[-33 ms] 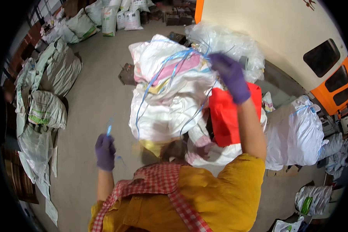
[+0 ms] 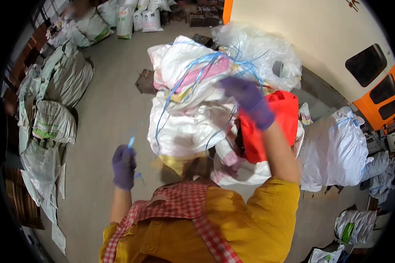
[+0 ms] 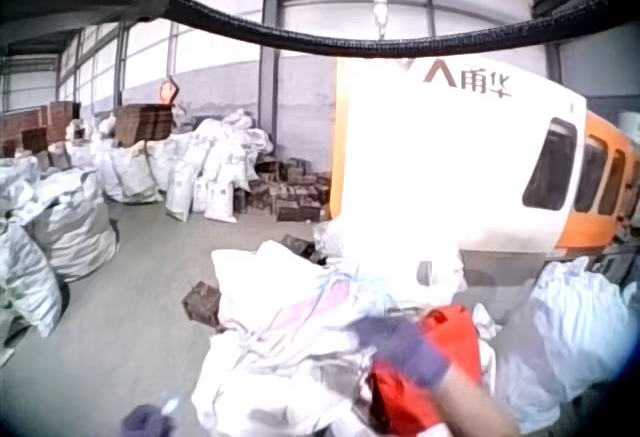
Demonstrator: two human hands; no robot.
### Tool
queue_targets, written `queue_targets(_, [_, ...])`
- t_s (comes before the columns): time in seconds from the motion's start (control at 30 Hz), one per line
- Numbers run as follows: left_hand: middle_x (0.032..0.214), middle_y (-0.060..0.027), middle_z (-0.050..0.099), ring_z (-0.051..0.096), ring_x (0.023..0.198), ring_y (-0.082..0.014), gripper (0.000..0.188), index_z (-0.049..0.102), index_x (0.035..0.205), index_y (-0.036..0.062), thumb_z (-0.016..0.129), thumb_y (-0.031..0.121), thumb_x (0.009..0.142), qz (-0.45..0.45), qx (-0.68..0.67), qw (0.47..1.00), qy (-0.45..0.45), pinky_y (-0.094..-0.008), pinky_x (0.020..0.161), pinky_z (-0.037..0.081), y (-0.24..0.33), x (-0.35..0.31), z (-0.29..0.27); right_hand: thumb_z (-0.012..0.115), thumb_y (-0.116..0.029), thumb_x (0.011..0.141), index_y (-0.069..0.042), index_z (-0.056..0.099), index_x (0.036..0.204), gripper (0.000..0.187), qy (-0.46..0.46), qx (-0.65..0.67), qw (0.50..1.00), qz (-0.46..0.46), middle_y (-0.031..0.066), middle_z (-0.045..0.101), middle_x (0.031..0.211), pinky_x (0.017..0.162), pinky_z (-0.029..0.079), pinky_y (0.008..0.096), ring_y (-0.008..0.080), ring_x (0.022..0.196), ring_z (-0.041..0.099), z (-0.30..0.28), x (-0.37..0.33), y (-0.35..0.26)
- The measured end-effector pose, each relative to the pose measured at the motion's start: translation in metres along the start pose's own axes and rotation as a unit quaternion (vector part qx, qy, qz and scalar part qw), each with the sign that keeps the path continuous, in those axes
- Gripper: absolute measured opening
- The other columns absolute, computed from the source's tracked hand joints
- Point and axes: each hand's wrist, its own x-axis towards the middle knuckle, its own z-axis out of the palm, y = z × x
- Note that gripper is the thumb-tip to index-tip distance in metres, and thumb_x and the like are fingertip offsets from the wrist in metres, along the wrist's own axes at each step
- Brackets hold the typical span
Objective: The person uses a blue tie to secure the top of a large white bag filled with black plastic caps, looping and knotting the tie by hand to close the opening.
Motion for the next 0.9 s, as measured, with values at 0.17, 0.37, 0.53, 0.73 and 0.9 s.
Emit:
queue_targets(0.17, [0.075,-0.0019,0.055,0.050,0.069,-0.0087,0.004,0.056,0.082,0.0004,0.055,0.004,0.081,0.107,0.033,0.977,-0.181,-0.0220,0.065,0.042,0.001,-0.014,0.037,0.058,-0.019,0.085,0.000,0.057,0.114,0.034,-0.182,0.178,0.957,0.142,0.0037,0.063,0.093,0.067,0.046,0.0231,0.0077,0.071,0.052,0.151,-0.101,0.037])
queue_targets(0.37, [0.080,-0.0052,0.058,0.053,0.074,-0.0112,0.006,0.058,0.081,-0.0002,0.056,0.003,0.076,0.134,0.163,0.933,-0.291,-0.0262,0.066,0.044,-0.026,-0.046,0.013,0.052,-0.015,0.086,-0.001,0.056,0.112,0.030,0.029,0.326,0.931,0.161,-0.0063,0.045,0.068,0.053,0.034,0.0166,0.0018,0.058,0.040,0.183,-0.157,0.045])
queue_targets(0.53, [0.074,-0.0043,0.059,0.054,0.068,-0.0107,0.005,0.058,0.081,0.0013,0.056,-0.001,0.078,0.067,0.138,0.926,-0.344,-0.0251,0.061,0.045,-0.049,-0.077,0.009,0.054,-0.018,0.087,-0.002,0.058,0.106,0.026,0.151,0.325,0.921,0.153,-0.0064,0.046,0.067,0.049,0.031,0.0158,0.0006,0.056,0.039,0.175,-0.214,0.022])
queue_targets(0.73, [0.073,-0.0020,0.057,0.054,0.068,-0.0099,0.007,0.058,0.083,0.0013,0.056,-0.003,0.078,0.058,0.107,0.895,-0.430,-0.0232,0.064,0.045,-0.042,-0.106,0.028,0.054,-0.019,0.087,-0.002,0.057,0.101,0.023,0.314,0.240,0.902,0.174,-0.0028,0.051,0.067,0.051,0.035,0.0166,0.0021,0.057,0.043,0.175,-0.272,0.011])
queue_targets(0.9, [0.074,-0.0009,0.056,0.052,0.068,-0.0080,0.006,0.056,0.084,0.0029,0.053,-0.001,0.083,-0.053,0.021,0.888,-0.457,-0.0212,0.062,0.042,-0.045,-0.124,0.047,0.053,-0.018,0.086,-0.001,0.059,0.088,0.019,0.373,0.219,0.878,0.204,0.0029,0.058,0.070,0.061,0.043,0.0215,0.0082,0.065,0.053,0.170,-0.321,0.022])
